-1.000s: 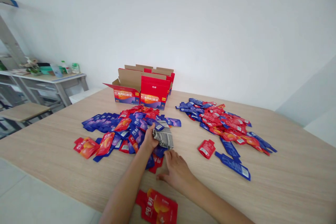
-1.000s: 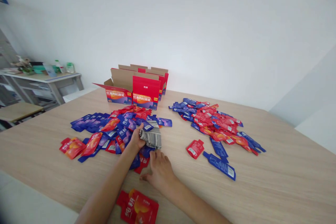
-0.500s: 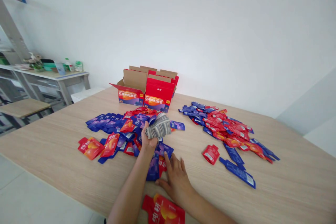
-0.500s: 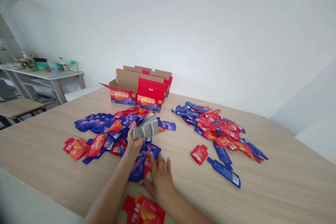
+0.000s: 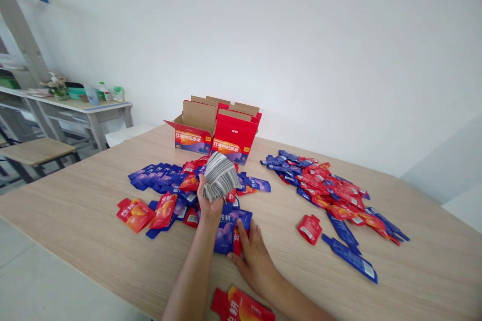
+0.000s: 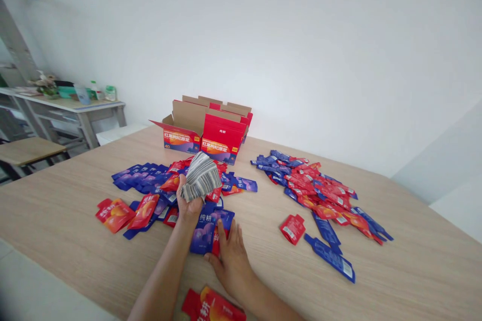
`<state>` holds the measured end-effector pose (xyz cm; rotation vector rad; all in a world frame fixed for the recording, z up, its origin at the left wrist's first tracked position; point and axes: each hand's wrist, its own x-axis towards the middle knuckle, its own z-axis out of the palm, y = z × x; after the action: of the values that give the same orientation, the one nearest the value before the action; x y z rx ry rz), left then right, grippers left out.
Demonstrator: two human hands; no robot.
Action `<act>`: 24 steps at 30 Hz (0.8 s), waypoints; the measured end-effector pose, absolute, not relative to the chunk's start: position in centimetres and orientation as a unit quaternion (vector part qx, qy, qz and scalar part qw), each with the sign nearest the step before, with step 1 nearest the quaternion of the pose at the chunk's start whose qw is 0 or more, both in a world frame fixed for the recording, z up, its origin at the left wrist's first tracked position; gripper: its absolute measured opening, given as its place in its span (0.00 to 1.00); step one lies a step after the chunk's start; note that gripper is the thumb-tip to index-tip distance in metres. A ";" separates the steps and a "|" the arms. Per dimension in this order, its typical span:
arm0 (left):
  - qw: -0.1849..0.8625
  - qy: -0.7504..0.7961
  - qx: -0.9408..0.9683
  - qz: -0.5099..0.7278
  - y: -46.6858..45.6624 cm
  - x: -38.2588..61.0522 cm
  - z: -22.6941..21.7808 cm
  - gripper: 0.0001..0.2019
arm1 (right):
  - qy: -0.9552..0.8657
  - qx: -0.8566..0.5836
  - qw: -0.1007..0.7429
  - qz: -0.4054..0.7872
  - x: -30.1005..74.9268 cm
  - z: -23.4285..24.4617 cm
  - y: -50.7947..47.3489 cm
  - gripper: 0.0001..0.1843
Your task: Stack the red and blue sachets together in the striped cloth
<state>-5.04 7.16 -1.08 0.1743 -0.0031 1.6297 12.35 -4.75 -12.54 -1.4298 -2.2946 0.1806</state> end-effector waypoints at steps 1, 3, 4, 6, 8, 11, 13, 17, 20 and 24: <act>0.682 0.002 0.083 0.727 7.1 -5.2 -1.3 0.25 | -0.829 -0.508 0.225 0.067 12.0 -12.8 -4.3 0.58; 0.681 0.013 0.102 0.725 6.9 -5.6 -1.6 0.26 | -0.829 -0.507 0.224 0.079 11.0 -12.8 -3.3 0.57; 0.681 0.018 0.113 0.723 6.8 -5.7 -1.7 0.27 | -0.826 -0.514 0.215 0.087 10.2 -12.7 -2.7 0.57; 0.681 0.029 0.130 0.720 6.6 -5.9 -1.9 0.28 | -0.812 -0.543 0.190 0.097 8.6 -11.9 -1.5 0.53; 0.673 0.050 0.137 0.725 6.6 -5.9 -2.0 0.28 | -0.789 -0.583 0.169 0.098 7.1 -10.6 -0.4 0.49; 0.660 0.090 0.132 0.734 6.6 -5.7 -2.2 0.27 | -0.769 -0.617 0.144 0.086 5.7 -8.9 1.0 0.44; 0.660 0.107 0.123 0.733 6.6 -5.6 -2.2 0.26 | -0.771 -0.618 0.138 0.069 5.4 -8.3 1.7 0.43; 0.661 0.115 0.118 0.732 6.6 -5.4 -2.1 0.25 | -0.770 -0.621 0.134 0.055 5.2 -8.0 2.8 0.38; 0.673 0.101 0.121 0.722 6.5 -5.2 -2.2 0.25 | -0.764 -0.626 0.144 0.056 4.8 -8.3 3.9 0.33; 0.710 0.051 0.142 0.688 6.5 -4.8 -2.7 0.25 | -0.779 -0.601 0.172 0.046 4.5 -8.5 6.0 0.30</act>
<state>-4.76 6.55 -2.70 0.3159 0.1129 1.5264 4.53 5.98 -8.48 -1.7046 -2.2111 0.1299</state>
